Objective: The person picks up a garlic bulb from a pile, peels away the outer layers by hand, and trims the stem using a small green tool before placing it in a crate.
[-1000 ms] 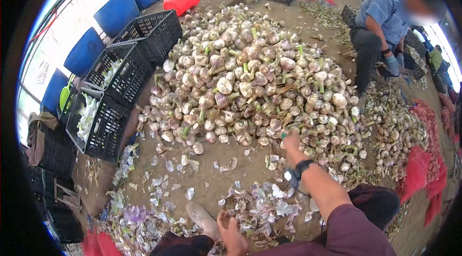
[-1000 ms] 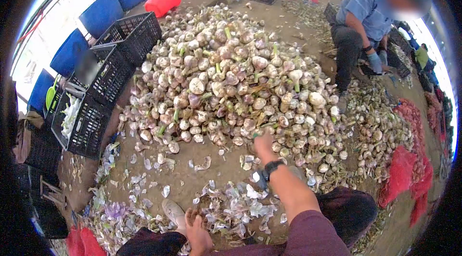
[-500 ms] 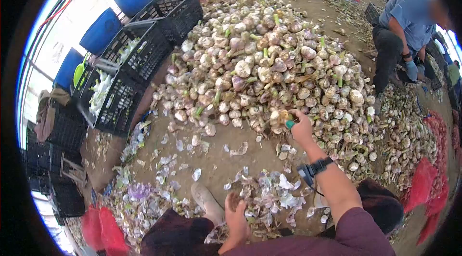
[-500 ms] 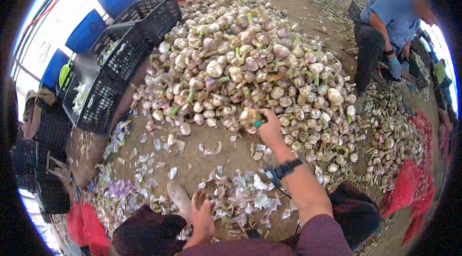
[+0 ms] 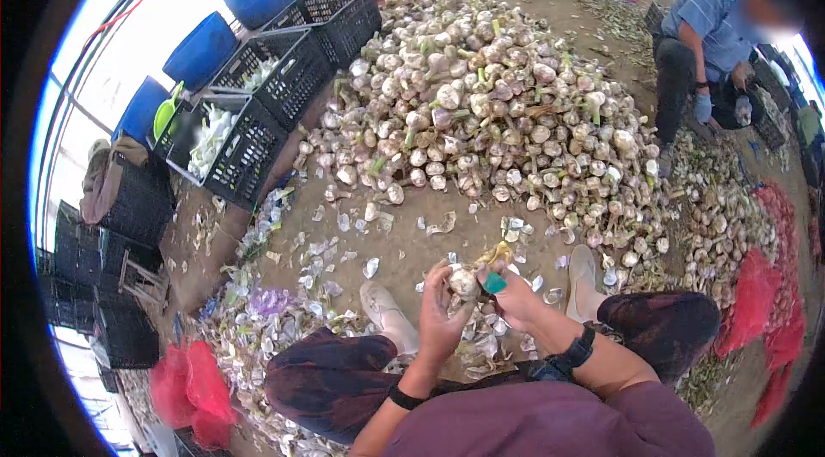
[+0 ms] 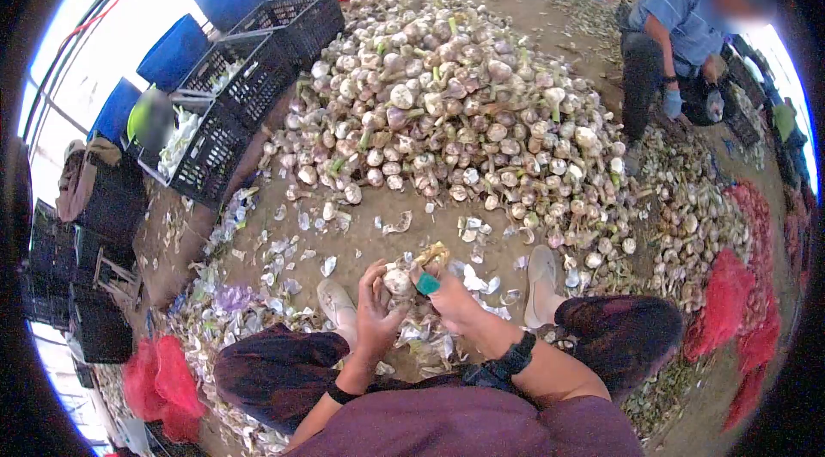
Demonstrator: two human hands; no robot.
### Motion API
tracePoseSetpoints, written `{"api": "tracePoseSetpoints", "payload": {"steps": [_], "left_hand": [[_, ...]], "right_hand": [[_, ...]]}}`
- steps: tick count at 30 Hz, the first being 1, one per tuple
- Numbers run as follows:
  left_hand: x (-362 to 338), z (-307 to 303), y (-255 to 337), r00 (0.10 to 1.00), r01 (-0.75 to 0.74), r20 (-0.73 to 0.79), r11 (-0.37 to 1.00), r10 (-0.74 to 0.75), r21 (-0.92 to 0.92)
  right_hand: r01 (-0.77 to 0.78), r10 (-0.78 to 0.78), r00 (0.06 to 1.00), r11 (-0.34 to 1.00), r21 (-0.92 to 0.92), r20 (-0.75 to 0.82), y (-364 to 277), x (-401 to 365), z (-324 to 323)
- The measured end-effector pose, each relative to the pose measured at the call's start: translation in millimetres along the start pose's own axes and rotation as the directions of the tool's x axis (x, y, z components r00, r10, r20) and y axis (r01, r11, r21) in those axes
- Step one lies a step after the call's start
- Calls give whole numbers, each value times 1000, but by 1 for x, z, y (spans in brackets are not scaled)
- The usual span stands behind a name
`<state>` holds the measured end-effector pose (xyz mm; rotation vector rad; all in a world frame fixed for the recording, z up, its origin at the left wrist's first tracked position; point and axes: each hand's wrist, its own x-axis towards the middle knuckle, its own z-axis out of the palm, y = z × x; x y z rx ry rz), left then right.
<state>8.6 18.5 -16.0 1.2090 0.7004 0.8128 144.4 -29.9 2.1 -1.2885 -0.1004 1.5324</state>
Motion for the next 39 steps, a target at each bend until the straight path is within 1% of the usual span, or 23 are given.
{"api": "tracePoseSetpoints", "payload": {"steps": [1,2,4,5,6,8,10,11,13,14,16,17,18,20,21,25,27,28,29,32,33,36,39], "left_hand": [[-1,-3,2,993,-114,51,972,105,207],[-1,-4,5,972,-233,123,888,201,396],[-6,-3,9,976,-218,101,919,195,330],[-8,-5,7,972,-232,107,916,208,327],[-9,-5,6,969,-247,110,914,223,322],[-11,-3,14,982,-186,87,939,167,288],[-15,-3,16,988,-153,65,951,140,269],[-16,-3,18,995,-97,48,981,90,166],[-17,-2,22,999,16,28,999,-15,-46],[-16,-1,26,999,28,31,995,-25,-91],[-16,0,33,998,49,35,983,-43,-177],[-14,-4,25,999,21,43,991,-16,-135],[-16,-5,24,993,118,46,951,-110,-285],[-17,-4,29,954,289,98,777,-284,-558],[-17,-4,33,931,354,125,772,-342,-528],[-13,-10,13,902,403,148,672,-405,-621],[-15,-3,20,939,303,14,808,-343,-506],[-16,1,25,952,252,-48,862,-303,-440],[-16,-1,24,961,228,-44,877,-272,-423],[-14,1,17,999,-37,-14,988,36,-148],[-16,3,22,999,-38,-25,985,34,-168],[-18,0,14,999,-39,-42,981,32,-190],[-22,-2,21,993,103,-35,960,-116,-259]], "right_hand": [[56,-55,998,997,48,-25,-7,-11,12],[98,-98,995,995,0,13,-3,-11,11],[180,-171,981,979,-98,90,3,-8,8],[156,-150,987,980,-119,65,-2,-16,11],[196,-187,980,969,-151,75,0,-16,9],[270,-253,962,938,-219,103,1,-16,7],[210,-186,978,887,-412,98,-12,-27,7],[177,-152,984,846,-502,90,-17,-32,8],[370,-360,923,728,-577,139,-5,-25,2],[457,-454,874,649,-608,172,1,-22,-1],[541,-532,821,606,-583,209,4,-21,-5],[582,-569,790,583,-566,226,3,-21,-5],[603,-582,772,544,-583,256,1,-22,-5],[642,-603,733,458,-615,316,-6,-25,-5],[639,-581,742,463,-614,335,-4,-23,-8],[573,-527,812,635,-517,252,-6,-22,-2],[550,-507,834,725,-414,220,2,-11,-5],[498,-476,863,737,-458,172,1,-13,-3],[442,-444,888,745,-500,122,-2,-16,2],[283,-351,936,804,-522,-34,10,-2,1],[231,-317,945,828,-511,-85,16,6,-2],[278,-351,936,794,-541,-35,13,0,1],[415,-446,890,707,-573,96,6,-10,1]]}}
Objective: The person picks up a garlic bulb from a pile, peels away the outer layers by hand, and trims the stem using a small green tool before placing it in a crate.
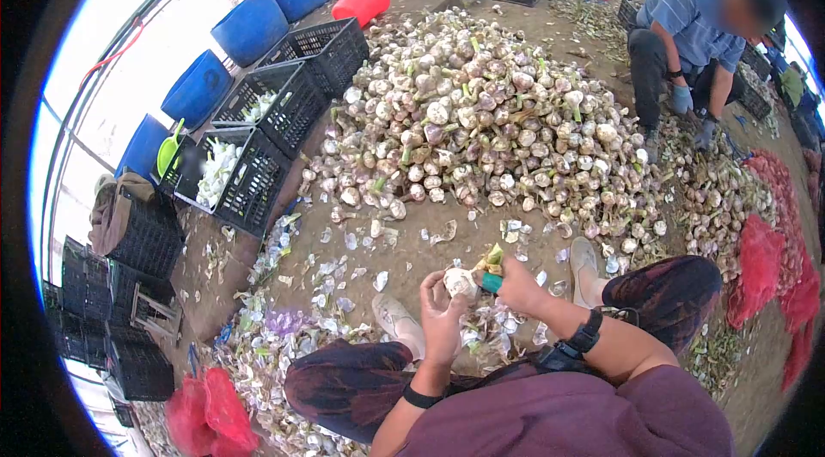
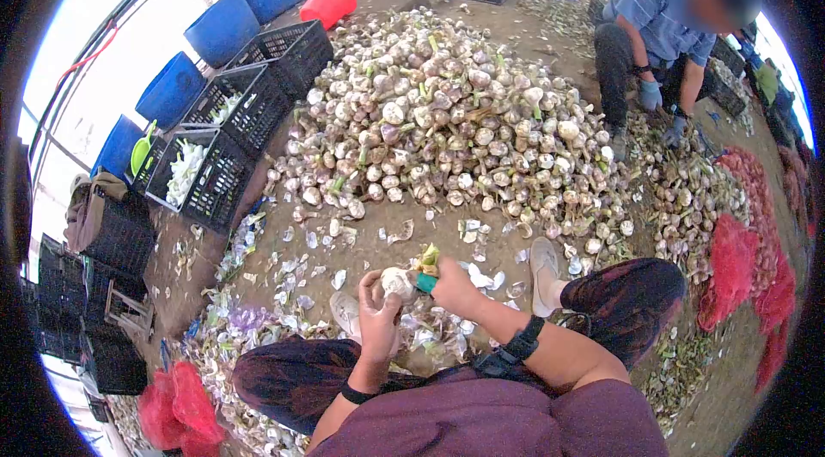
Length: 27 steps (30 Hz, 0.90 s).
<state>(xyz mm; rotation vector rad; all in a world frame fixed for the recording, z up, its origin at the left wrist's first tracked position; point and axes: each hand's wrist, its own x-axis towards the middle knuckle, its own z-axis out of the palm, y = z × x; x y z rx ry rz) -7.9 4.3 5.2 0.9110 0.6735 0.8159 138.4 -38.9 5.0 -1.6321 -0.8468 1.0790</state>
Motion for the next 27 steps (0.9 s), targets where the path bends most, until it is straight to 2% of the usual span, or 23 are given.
{"api": "tracePoseSetpoints", "payload": {"steps": [1,3,4,7,8,10,11,13,14,19,22,23,24,26,27], "left_hand": [[0,-4,-3,994,112,27,984,-109,-141],[4,-15,-12,945,327,129,858,-301,-395],[4,-12,-12,920,389,92,855,-382,-344],[4,-3,-5,923,383,114,850,-367,-362],[5,-1,-4,937,348,152,859,-314,-376],[2,-1,-9,946,323,107,899,-305,-295],[1,-1,-11,951,310,81,916,-299,-255],[2,-4,-10,938,346,155,864,-310,-365],[2,-5,-9,930,366,193,833,-312,-416],[3,-4,-5,924,368,271,820,-270,-438],[0,-7,3,919,383,266,822,-292,-421],[-1,-8,9,917,387,261,828,-301,-406],[-9,-12,15,887,450,283,821,-365,-352],[-15,-11,8,902,396,367,777,-228,-489],[-15,-10,6,904,369,400,747,-151,-552]], "right_hand": [[100,-99,995,995,-31,18,4,-1,-2],[300,-296,953,950,-83,59,14,0,-3],[217,-198,973,961,-171,122,-9,-8,-8],[308,-294,950,939,-153,108,-8,-6,-13],[344,-326,938,922,-178,122,-9,-6,-14],[409,-382,911,884,-224,156,-13,-8,-16],[437,-414,897,884,-167,154,-13,-8,-17],[491,-480,866,870,-50,140,-13,-7,-19],[456,-451,884,890,-7,125,-13,-7,-20],[315,-335,941,922,226,52,-18,-11,-21],[110,-36,985,884,454,-168,-17,-9,-18],[58,155,945,786,615,-287,-13,2,-30],[43,357,863,651,758,-356,-12,16,-50],[158,182,825,834,528,-535,-20,25,-78],[133,100,837,917,377,-538,-19,26,-78]]}}
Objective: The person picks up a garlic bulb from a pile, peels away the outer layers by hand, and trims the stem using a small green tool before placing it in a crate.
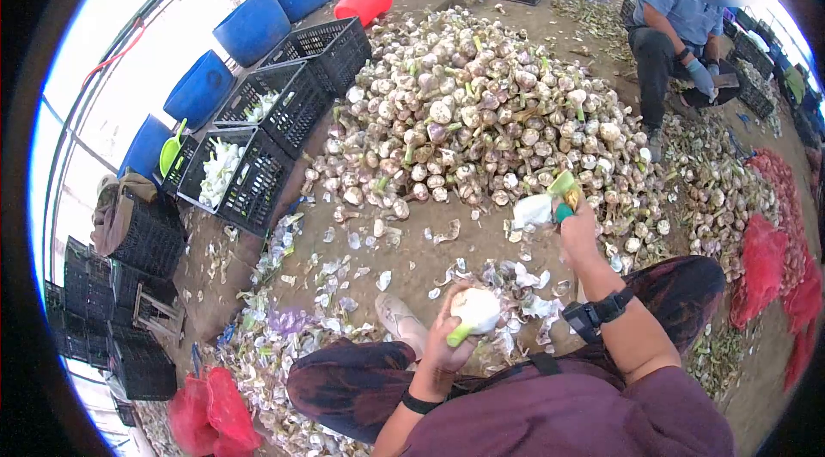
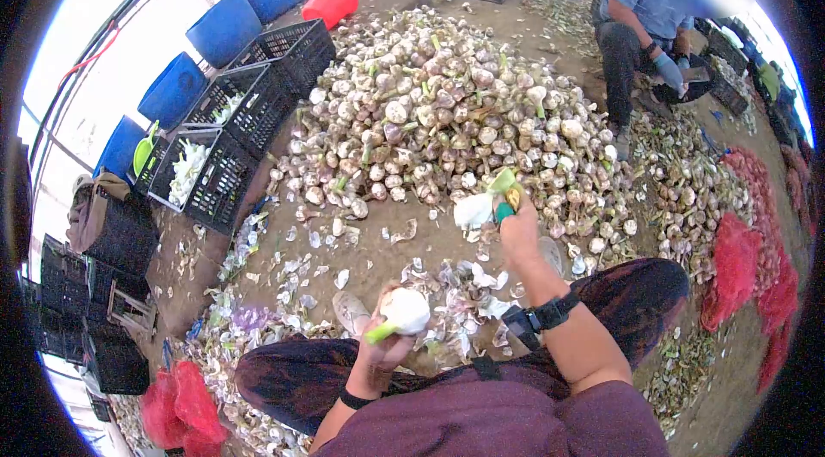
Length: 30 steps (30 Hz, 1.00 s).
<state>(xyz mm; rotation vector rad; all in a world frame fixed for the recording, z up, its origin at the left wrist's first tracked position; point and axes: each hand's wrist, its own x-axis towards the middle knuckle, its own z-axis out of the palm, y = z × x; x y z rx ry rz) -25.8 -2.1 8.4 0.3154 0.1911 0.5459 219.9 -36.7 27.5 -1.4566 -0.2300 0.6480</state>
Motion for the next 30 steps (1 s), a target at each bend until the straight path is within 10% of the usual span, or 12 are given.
{"api": "tracePoseSetpoints", "payload": {"steps": [2,3,5,9,17,30], "left_hand": [[3,-6,4,991,-25,-126,991,41,128],[4,-10,2,990,-47,-128,997,55,62],[9,-11,5,987,-79,-138,997,80,12],[11,-5,-1,937,-164,-304,985,173,55],[13,1,3,940,-186,-257,968,225,167],[8,-1,9,919,-183,-276,924,283,337]], "right_hand": [[151,-126,987,939,-307,100,4,-2,-3],[455,-226,889,514,-727,397,42,3,-13],[820,151,450,322,-474,880,40,-26,-4],[625,-117,640,654,-426,759,11,-46,25],[899,-441,439,211,-385,783,-2,-79,53],[942,-445,334,144,-302,831,-3,-80,53]]}}
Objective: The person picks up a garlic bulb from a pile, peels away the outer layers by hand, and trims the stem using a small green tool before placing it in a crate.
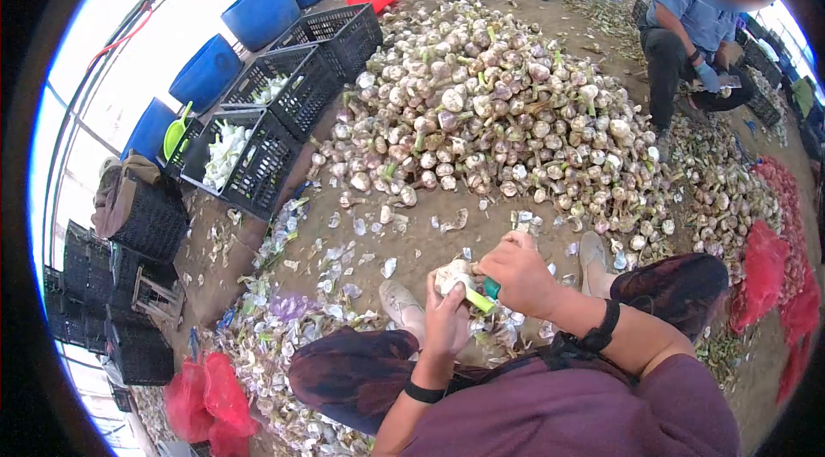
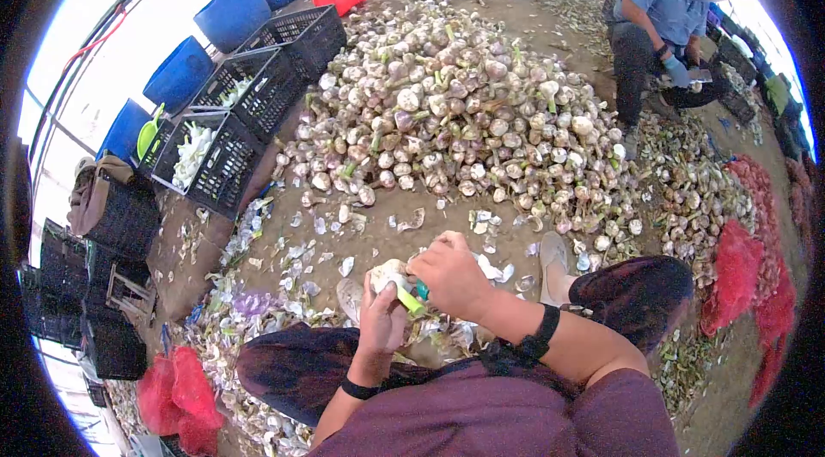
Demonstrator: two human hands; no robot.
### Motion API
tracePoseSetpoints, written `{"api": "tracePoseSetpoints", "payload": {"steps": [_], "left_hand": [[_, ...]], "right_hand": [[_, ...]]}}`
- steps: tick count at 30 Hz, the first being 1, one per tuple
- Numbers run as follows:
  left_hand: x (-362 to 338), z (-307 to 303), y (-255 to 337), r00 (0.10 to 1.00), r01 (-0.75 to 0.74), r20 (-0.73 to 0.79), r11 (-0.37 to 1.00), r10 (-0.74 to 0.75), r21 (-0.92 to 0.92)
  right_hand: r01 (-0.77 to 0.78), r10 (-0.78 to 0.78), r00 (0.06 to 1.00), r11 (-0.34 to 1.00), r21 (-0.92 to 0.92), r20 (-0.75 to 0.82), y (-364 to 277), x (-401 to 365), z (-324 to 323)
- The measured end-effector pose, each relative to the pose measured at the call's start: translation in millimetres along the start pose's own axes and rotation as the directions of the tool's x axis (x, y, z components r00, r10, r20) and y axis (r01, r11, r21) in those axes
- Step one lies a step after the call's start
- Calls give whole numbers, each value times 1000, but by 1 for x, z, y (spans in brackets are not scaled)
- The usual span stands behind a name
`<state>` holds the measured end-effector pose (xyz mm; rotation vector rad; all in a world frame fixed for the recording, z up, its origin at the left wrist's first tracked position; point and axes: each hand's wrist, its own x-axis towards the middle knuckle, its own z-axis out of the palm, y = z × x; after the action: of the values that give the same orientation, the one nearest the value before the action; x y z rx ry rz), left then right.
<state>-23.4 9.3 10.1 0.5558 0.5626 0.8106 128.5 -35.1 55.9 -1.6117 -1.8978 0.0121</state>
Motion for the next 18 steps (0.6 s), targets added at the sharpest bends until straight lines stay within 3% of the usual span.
{"api": "tracePoseSetpoints", "payload": {"steps": [3,6,8,11,18], "left_hand": [[-1,-2,-2,1000,10,-4,998,-10,69],[-2,-4,-2,997,65,50,998,-65,-2],[-5,6,3,996,92,8,995,-92,-26],[-3,4,-2,997,72,-35,997,-73,-18],[1,-3,-7,998,37,-44,999,-37,15]], "right_hand": [[16,-15,999,1000,-24,49,2,-4,0],[31,-29,999,999,-44,44,5,-4,-1],[58,-57,998,997,-56,32,5,-2,-4],[-3,2,999,1000,25,43,9,-4,-3],[16,-12,997,998,-58,73,6,-10,7]]}}
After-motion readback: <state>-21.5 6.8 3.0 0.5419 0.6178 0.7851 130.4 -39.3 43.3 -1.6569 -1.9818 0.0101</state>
